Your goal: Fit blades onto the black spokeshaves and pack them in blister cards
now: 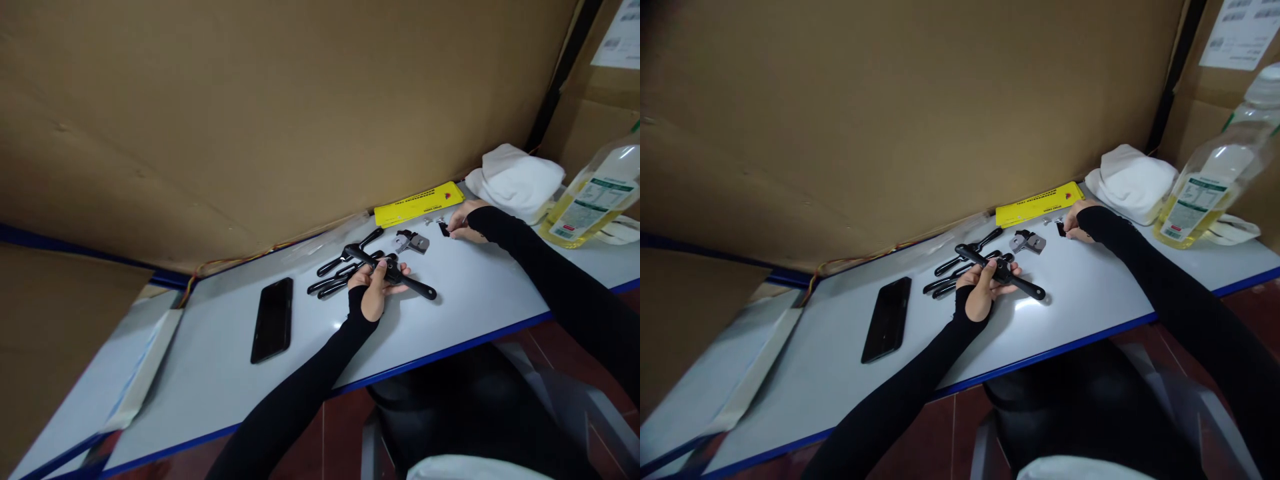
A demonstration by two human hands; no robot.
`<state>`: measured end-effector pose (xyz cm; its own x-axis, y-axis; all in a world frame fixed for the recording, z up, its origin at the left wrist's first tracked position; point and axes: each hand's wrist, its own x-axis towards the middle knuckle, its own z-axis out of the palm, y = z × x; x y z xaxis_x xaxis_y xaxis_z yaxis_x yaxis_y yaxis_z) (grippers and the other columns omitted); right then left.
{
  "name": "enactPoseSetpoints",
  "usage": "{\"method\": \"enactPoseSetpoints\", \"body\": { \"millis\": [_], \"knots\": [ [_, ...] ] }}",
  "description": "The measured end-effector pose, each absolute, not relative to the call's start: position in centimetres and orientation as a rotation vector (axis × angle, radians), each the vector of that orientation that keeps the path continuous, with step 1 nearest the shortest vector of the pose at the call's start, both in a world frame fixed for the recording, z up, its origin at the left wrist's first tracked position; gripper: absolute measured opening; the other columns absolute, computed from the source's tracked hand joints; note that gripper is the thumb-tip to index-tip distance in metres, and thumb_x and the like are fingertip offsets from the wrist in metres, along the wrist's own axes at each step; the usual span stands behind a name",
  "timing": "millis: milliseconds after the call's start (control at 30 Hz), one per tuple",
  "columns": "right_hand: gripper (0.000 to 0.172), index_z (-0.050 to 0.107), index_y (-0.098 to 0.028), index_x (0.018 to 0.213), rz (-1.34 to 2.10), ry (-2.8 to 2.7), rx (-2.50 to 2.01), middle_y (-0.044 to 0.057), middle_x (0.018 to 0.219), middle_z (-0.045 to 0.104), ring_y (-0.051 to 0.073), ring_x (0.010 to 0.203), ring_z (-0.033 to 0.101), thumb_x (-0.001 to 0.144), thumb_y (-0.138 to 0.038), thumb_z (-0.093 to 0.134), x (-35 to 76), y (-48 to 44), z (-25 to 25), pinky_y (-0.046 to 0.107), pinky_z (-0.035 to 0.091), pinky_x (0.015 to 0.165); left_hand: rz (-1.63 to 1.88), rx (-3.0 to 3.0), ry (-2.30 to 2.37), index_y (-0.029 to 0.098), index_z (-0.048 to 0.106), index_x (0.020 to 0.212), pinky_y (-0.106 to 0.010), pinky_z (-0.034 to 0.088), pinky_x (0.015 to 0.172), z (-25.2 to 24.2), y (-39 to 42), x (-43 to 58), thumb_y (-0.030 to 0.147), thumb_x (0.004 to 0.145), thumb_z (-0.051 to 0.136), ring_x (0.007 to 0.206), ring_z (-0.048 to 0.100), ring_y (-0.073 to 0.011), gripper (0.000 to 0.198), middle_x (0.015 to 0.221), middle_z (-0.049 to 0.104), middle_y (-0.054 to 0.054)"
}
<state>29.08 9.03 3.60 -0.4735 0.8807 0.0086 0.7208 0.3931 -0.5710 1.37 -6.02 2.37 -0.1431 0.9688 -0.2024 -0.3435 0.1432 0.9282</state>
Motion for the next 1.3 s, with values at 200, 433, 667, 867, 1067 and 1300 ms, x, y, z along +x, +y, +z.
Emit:
{"method": "enactPoseSetpoints", "body": {
  "millis": [200,433,667,867,1067,1300],
  "knots": [
    [0.008,0.073,-0.021,0.076,0.836,-2.301,-1.436,0.002,0.075,0.075,0.016,0.064,0.063,0.074,-0.016,0.079,28.8,8.3,3.1,0.029,0.046,0.064,1.331,0.774,1.163,0.011,0.066,0.106,-0.054,0.070,0.074,1.9,-6.2,1.2,0.053,0.076,0.091,0.094,0.081,-0.0396,0.057,0.093,0.081,-0.018],
    [0.005,0.067,-0.021,0.082,0.739,-2.261,-1.341,0.003,0.078,0.073,0.015,0.066,0.058,0.083,-0.021,0.072,26.9,5.8,5.4,0.029,0.041,0.064,1.338,0.754,1.154,0.012,0.066,0.106,-0.055,0.070,0.075,2.1,-6.2,1.5,0.055,0.073,0.092,0.094,0.081,-0.0410,0.060,0.091,0.081,-0.017],
    [0.019,0.082,-0.024,0.095,0.955,-2.098,-0.751,0.003,0.089,0.078,0.015,0.074,0.061,0.091,-0.041,0.073,21.5,1.2,6.4,0.029,0.048,0.071,1.361,0.815,1.161,0.013,0.067,0.106,-0.052,0.071,0.075,3.0,-7.1,2.4,0.059,0.069,0.093,0.097,0.080,-0.0418,0.065,0.085,0.081,-0.014],
    [0.019,0.086,-0.031,0.103,0.932,-2.136,-0.650,0.003,0.098,0.074,0.013,0.073,0.060,0.098,-0.035,0.068,20.0,0.3,4.5,0.026,0.051,0.066,1.384,0.848,1.207,0.014,0.068,0.102,-0.045,0.071,0.066,3.4,-7.3,2.9,0.063,0.064,0.094,0.084,0.082,-0.0380,0.067,0.076,0.080,-0.010],
    [0.020,0.085,-0.022,0.096,0.721,-2.130,-0.526,0.005,0.089,0.071,0.014,0.077,0.063,0.101,-0.027,0.066,18.8,1.1,1.8,0.028,0.054,0.071,1.434,0.821,1.287,0.013,0.069,0.100,-0.043,0.070,0.064,2.9,-6.9,2.8,0.067,0.060,0.094,0.079,0.082,-0.0351,0.072,0.071,0.078,-0.008],
    [0.020,0.085,-0.024,0.102,0.347,-2.199,-0.618,0.005,0.083,0.070,0.018,0.079,0.057,0.101,-0.026,0.065,18.5,0.1,1.8,0.031,0.048,0.072,1.404,0.803,1.281,0.014,0.068,0.096,-0.037,0.068,0.058,3.0,-7.1,2.9,0.066,0.059,0.094,0.066,0.079,-0.0286,0.069,0.072,0.078,-0.006]
  ]
}}
